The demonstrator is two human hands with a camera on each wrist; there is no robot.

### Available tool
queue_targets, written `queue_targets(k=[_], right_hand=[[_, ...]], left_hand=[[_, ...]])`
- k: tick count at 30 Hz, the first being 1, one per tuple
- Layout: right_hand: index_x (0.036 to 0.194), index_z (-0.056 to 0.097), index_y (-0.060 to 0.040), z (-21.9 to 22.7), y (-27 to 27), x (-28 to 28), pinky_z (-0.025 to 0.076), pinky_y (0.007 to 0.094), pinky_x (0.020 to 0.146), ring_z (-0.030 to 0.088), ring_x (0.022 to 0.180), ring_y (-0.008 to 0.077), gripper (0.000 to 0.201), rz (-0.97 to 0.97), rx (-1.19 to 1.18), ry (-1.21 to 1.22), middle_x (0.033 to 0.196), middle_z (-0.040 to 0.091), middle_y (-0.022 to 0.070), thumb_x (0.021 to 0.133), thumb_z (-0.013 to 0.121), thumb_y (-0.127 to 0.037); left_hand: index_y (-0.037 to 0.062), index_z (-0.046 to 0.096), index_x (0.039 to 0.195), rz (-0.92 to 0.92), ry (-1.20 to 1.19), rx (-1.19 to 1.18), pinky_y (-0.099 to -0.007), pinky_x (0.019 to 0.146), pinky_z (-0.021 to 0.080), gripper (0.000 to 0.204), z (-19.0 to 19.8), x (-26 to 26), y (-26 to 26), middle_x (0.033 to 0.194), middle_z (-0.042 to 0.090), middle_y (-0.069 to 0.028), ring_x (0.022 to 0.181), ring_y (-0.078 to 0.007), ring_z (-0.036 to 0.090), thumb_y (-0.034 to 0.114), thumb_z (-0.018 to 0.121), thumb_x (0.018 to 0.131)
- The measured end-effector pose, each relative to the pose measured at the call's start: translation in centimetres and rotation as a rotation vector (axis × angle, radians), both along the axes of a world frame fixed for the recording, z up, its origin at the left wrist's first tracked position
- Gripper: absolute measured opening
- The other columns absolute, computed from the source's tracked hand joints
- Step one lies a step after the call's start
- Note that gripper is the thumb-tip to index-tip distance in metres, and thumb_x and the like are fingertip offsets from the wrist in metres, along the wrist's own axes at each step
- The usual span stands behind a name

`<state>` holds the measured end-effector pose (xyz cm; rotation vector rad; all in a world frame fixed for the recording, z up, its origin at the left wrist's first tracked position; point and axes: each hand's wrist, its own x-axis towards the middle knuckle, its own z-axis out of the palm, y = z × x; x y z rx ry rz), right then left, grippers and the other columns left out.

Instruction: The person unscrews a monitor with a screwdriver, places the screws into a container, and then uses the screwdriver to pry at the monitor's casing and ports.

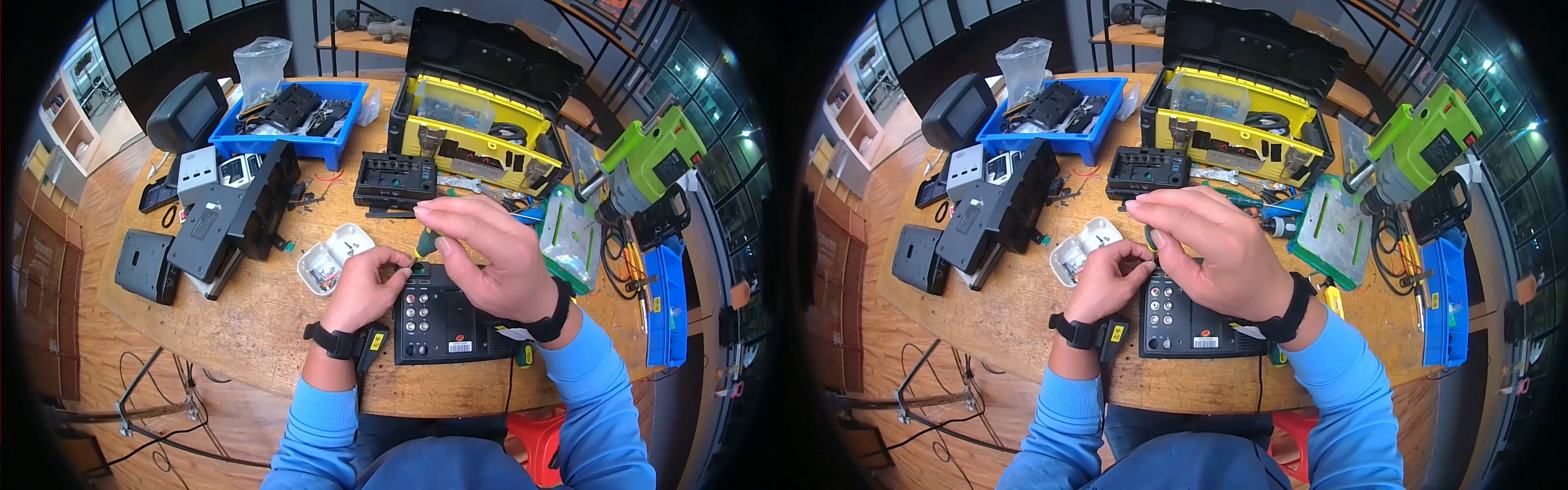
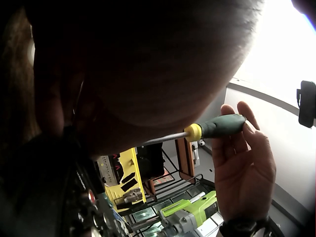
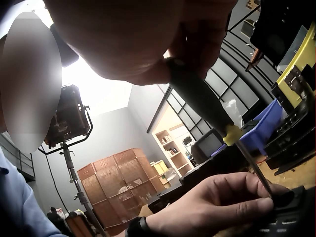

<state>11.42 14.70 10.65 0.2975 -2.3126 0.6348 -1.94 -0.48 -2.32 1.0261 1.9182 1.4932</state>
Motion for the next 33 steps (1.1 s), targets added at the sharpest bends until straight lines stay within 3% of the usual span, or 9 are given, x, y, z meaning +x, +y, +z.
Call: queue_targets(k=[6,9,11,16,20,26,29,33], right_hand=[[0.128,0.073,0.0011,0.1,-0.3,0.2,0.059,0.0414,0.091,0.074,0.106,0.0341,0.037,-0.017,-0.011,-0.014,0.119,0.075,0.0185,0.091,0.071,0.003],[0.128,0.074,-0.0015,-0.2,0.1,0.1,0.059,0.0405,0.089,0.073,0.103,0.0321,0.038,0.002,0.026,-0.008,0.117,0.075,0.0164,0.09,0.074,0.001],[0.128,0.075,-0.0032,0.2,-0.2,0.5,0.059,0.0396,0.088,0.073,0.101,0.0308,0.038,-0.01,0.02,-0.02,0.115,0.074,0.0149,0.089,0.077,0.0],[0.128,0.077,-0.0072,0.1,0.0,0.7,0.059,0.0371,0.085,0.071,0.097,0.0273,0.041,-0.022,0.003,-0.046,0.11,0.072,0.0113,0.087,0.081,-0.002],[0.129,0.075,-0.0039,0.2,0.0,0.2,0.06,0.038,0.087,0.072,0.101,0.0305,0.041,-0.009,0.005,-0.038,0.115,0.073,0.0145,0.088,0.077,0.003],[0.132,0.071,0.0004,0.5,0.0,0.6,0.06,0.0403,0.091,0.072,0.107,0.0354,0.041,0.009,0.013,-0.059,0.122,0.073,0.0183,0.091,0.072,0.005],[0.132,0.071,0.0009,0.5,0.1,0.7,0.06,0.0406,0.092,0.072,0.109,0.0359,0.04,0.004,0.019,-0.068,0.123,0.072,0.0189,0.091,0.071,0.005],[0.132,0.072,-0.0003,0.6,0.3,0.7,0.059,0.041,0.093,0.072,0.111,0.0362,0.04,-0.006,0.052,-0.085,0.124,0.072,0.0189,0.093,0.072,0.002]], left_hand=[[0.0005,0.078,0.109,-0.002,-0.01,0.002,-0.0281,0.066,0.054,0.017,0.6,0.2,-0.1,0.09,0.078,-0.0073,0.069,-0.0103,0.064,0.008,0.078,0.094],[-0.0006,0.074,0.108,-0.027,0.023,-0.009,-0.0252,0.07,0.054,0.015,0.1,0.0,0.0,0.09,0.074,-0.0014,0.077,-0.0055,0.065,0.01,0.077,0.098],[0.0009,0.079,0.111,-0.011,0.01,0.022,-0.0282,0.067,0.055,0.018,-0.1,0.0,0.0,0.091,0.078,-0.0075,0.071,-0.0107,0.066,0.008,0.078,0.094],[0.0003,0.078,0.11,-0.015,0.008,0.014,-0.0284,0.069,0.056,0.018,0.4,0.1,-0.1,0.092,0.078,-0.0079,0.072,-0.0109,0.068,0.008,0.078,0.094],[-0.0008,0.075,0.11,-0.025,-0.011,-0.016,-0.0266,0.075,0.057,0.016,0.6,0.1,-0.2,0.094,0.077,-0.0036,0.082,-0.0078,0.069,0.009,0.077,0.097],[-0.0016,0.075,0.109,-0.036,-0.018,-0.033,-0.0263,0.077,0.058,0.015,0.6,0.0,-0.1,0.097,0.077,-0.0044,0.084,-0.0084,0.07,0.007,0.077,0.097],[-0.0003,0.078,0.111,-0.007,-0.005,0.068,-0.0293,0.071,0.058,0.018,-0.4,0.1,0.1,0.094,0.08,-0.009,0.074,-0.0125,0.071,0.007,0.077,0.094],[-0.0003,0.078,0.111,-0.008,-0.01,0.05,-0.0293,0.071,0.058,0.018,-0.3,0.1,0.1,0.094,0.08,-0.0093,0.074,-0.0125,0.071,0.007,0.077,0.094]])
